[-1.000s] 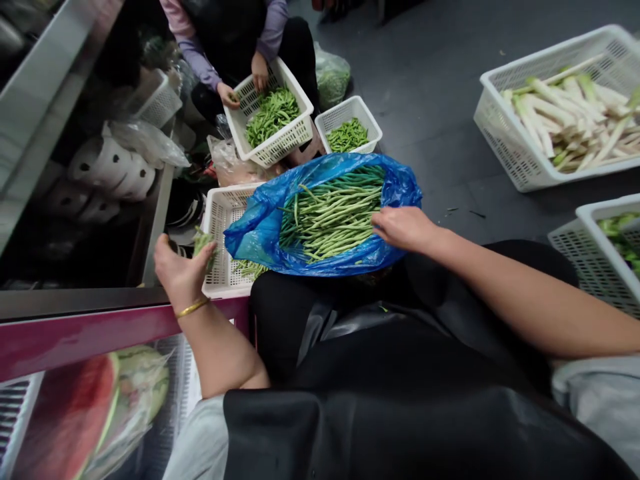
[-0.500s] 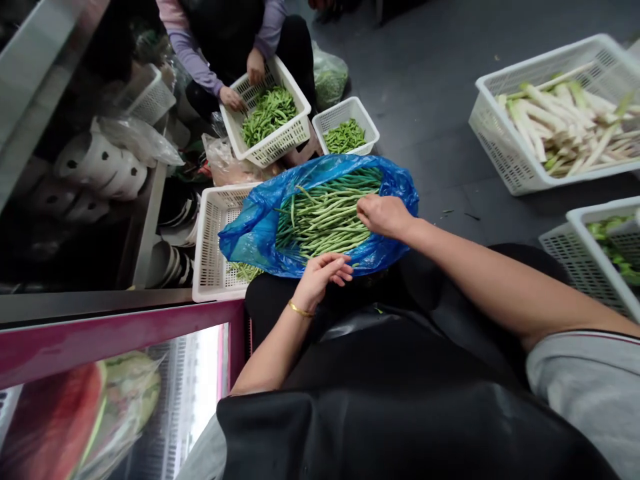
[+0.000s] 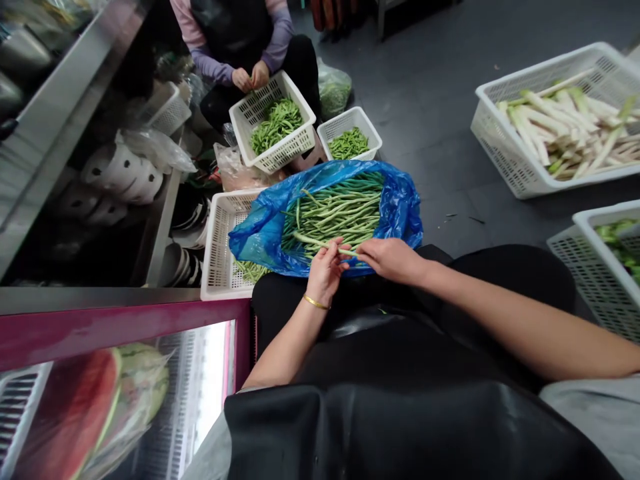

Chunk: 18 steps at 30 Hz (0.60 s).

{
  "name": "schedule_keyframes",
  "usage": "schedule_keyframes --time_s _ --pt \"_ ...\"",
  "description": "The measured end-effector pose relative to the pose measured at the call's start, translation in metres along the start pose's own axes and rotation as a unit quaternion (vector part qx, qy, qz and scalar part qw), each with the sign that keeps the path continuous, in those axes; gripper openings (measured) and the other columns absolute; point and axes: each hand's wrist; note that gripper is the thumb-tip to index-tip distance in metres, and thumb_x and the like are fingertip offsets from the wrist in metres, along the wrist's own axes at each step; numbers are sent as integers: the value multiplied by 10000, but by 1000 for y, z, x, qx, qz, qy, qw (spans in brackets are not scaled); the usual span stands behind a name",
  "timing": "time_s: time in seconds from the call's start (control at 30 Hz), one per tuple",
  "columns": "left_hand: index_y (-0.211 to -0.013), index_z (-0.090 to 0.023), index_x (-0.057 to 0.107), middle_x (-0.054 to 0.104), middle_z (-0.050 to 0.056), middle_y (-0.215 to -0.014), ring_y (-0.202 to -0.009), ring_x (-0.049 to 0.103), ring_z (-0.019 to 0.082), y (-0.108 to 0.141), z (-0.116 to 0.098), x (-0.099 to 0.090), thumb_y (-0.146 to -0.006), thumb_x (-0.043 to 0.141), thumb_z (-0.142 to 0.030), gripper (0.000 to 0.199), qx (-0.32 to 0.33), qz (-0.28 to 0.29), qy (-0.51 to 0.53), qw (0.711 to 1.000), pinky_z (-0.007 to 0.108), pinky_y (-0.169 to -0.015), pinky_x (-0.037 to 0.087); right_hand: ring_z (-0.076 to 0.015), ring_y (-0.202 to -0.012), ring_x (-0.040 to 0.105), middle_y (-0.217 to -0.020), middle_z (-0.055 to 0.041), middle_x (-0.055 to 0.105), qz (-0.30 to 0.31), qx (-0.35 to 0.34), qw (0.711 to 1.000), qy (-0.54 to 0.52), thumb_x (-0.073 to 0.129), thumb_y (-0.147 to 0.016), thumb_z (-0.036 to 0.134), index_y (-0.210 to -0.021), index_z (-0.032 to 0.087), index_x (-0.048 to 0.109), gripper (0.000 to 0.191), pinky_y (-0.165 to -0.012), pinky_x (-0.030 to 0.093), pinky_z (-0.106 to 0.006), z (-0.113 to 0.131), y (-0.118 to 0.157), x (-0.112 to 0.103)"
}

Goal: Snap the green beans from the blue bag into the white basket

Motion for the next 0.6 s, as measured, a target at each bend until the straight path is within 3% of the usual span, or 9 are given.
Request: schedule_keyframes --time_s 0.13,0.2,0.23,0.3,0.37,0.4,0.5,0.53,0.6 --pt "-811 -112 653 690 59 -798 -676 636 124 9 10 6 -623 797 -402 374 36 16 7 999 206 -555 458 -162 -640 610 -708 -43 679 18 78 989 -125 447 -905 357 -787 184 658 298 -621 432 -268 8 22 13" --pt "-823 -124 652 696 60 -847 -701 641 127 16 13 10 -622 796 -407 377 35 25 16 999 212 -574 470 -133 -531 535 -607 -11 610 -8 135 966 -221 487 -885 410 -740 189 638 304 -536 401 -256 9 22 11" --pt "-837 -132 648 696 60 -875 -712 643 127 19 14 12 -625 793 -418 384 35 31 28 998 215 -584 476 -118 -490 493 -591 1 581 -60 171 941 -285 502 -876 444 -746 192 626 309 -498 384 -250 9 21 9" --pt "-851 -144 633 692 58 -904 -731 643 126 26 13 13 -637 781 -442 395 37 46 47 997 222 -609 487 -95 -440 421 -588 17 541 -189 231 860 -415 510 -861 511 -767 202 594 333 -446 363 -241 8 24 3" --pt "-825 -144 615 679 48 -840 -693 628 117 31 11 12 -648 766 -467 398 32 62 36 997 225 -606 484 -93 -441 425 -600 14 544 -224 254 802 -491 539 -828 555 -763 207 579 355 -440 380 -245 5 32 -3" --pt "-799 -141 605 665 40 -781 -651 610 108 34 10 10 -649 760 -478 400 20 75 17 997 223 -585 473 -104 -473 468 -629 0 574 -184 252 808 -500 579 -799 560 -771 205 593 356 -458 405 -253 3 39 -5" --pt "-757 -134 594 588 5 -612 -491 497 71 40 5 2 -658 739 -502 407 -31 153 -70 985 205 -470 379 -159 -638 597 -805 -58 669 26 231 867 -441 713 -693 519 -888 186 675 388 -533 467 -279 -1 55 -14" --pt "-768 -133 599 563 -7 -575 -449 447 59 42 5 -1 -668 726 -510 410 -44 185 -101 977 202 -437 330 -163 -662 607 -852 -65 677 60 229 872 -428 726 -683 508 -963 183 681 431 -541 471 -278 -1 55 -17" --pt "-822 -131 613 526 -24 -533 -410 373 48 46 4 -3 -693 695 -527 425 -59 243 -152 956 205 -409 249 -129 -609 577 -850 -50 668 38 233 861 -450 711 -707 500 -1096 187 648 503 -511 448 -256 3 48 -26"
Point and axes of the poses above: each hand's wrist, its own y-axis away from the middle knuckle, its own x-axis out of the palm, z = x × y
